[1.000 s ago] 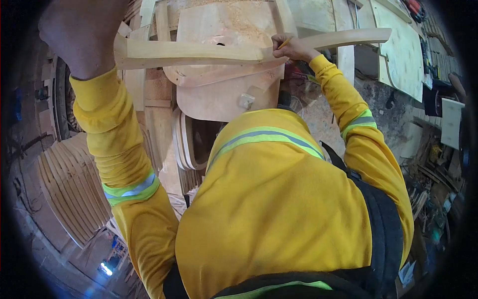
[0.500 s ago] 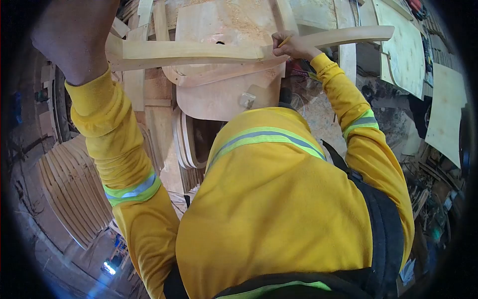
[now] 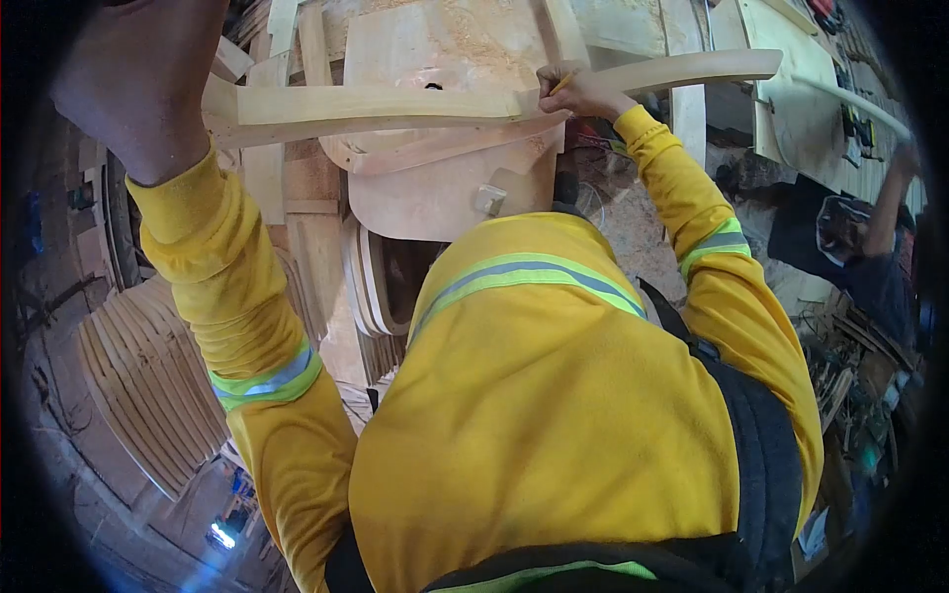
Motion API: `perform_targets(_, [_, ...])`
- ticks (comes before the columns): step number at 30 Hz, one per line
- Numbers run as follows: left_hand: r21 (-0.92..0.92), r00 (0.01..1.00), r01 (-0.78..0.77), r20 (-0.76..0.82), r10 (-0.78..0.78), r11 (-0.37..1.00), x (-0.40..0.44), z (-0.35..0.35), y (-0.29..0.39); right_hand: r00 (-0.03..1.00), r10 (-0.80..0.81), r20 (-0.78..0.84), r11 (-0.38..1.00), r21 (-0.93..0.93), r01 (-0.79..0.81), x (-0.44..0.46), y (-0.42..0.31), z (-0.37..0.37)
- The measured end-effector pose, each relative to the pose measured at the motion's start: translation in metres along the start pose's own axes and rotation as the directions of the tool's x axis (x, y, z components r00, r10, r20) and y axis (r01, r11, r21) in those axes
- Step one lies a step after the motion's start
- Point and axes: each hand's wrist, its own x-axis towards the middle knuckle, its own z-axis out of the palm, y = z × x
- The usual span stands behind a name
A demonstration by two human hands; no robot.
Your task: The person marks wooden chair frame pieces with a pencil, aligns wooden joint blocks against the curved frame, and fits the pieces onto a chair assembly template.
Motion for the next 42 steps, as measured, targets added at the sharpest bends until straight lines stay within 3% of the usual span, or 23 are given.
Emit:
perform_targets(12, [0.183, 0.982, 0.134, 0.111, -0.156, 0.974, 0.016, -0.010, 0.043, 0.998, 0.002, -0.063, 0.996, 0.085, 0.003, 0.001, 0.003, 0.006])
perform_targets(13, [0.152, 0.988, 0.133, 0.062, -0.144, 0.979, 0.011, -0.009, 0.046, 0.998, 0.004, -0.065, 0.997, 0.075, 0.001, 0.001, 0.003, 0.006])
perform_targets(16, [0.371, 0.974, 0.188, 0.047, -0.221, 0.910, 0.007, -0.004, 0.037, 0.999, 0.040, -0.021, 0.998, 0.057, -0.038, -0.002, -0.007, 0.003])
perform_targets(18, [0.390, 0.972, 0.196, 0.046, -0.232, 0.900, 0.001, -0.001, 0.012, 0.997, 0.054, -0.053, 0.978, 0.205, -0.042, -0.002, -0.011, 0.000])
perform_targets(20, [0.183, 0.986, 0.157, 0.020, -0.163, 0.971, -0.004, -0.002, -0.014, 0.995, 0.030, -0.095, 0.947, 0.321, 0.002, 0.003, -0.012, -0.001])
perform_targets(22, [0.114, 0.982, 0.189, -0.001, -0.190, 0.975, -0.006, 0.001, -0.012, 0.989, -0.019, -0.150, 0.912, 0.402, 0.079, 0.011, -0.011, 0.005])
perform_targets(26, [0.010, 0.974, 0.224, -0.047, -0.223, 0.975, -0.007, 0.003, -0.001, 0.998, -0.050, -0.034, 0.920, 0.387, 0.059, 0.022, -0.006, 0.028])
perform_targets(29, [0.004, 0.986, 0.160, -0.049, -0.159, 0.987, -0.006, 0.002, -0.004, 1.000, -0.020, -0.005, 0.917, 0.398, 0.021, 0.023, 0.001, 0.034])
perform_targets(37, [-0.025, 0.978, 0.206, -0.041, -0.207, 0.978, -0.012, -0.001, -0.006, 0.994, -0.078, -0.082, 0.924, 0.368, 0.103, 0.026, 0.022, 0.046])
perform_targets(42, [-0.051, 0.981, 0.191, -0.026, -0.192, 0.980, -0.012, 0.000, -0.014, 0.996, -0.050, -0.070, 0.932, 0.356, 0.072, 0.025, 0.018, 0.043])
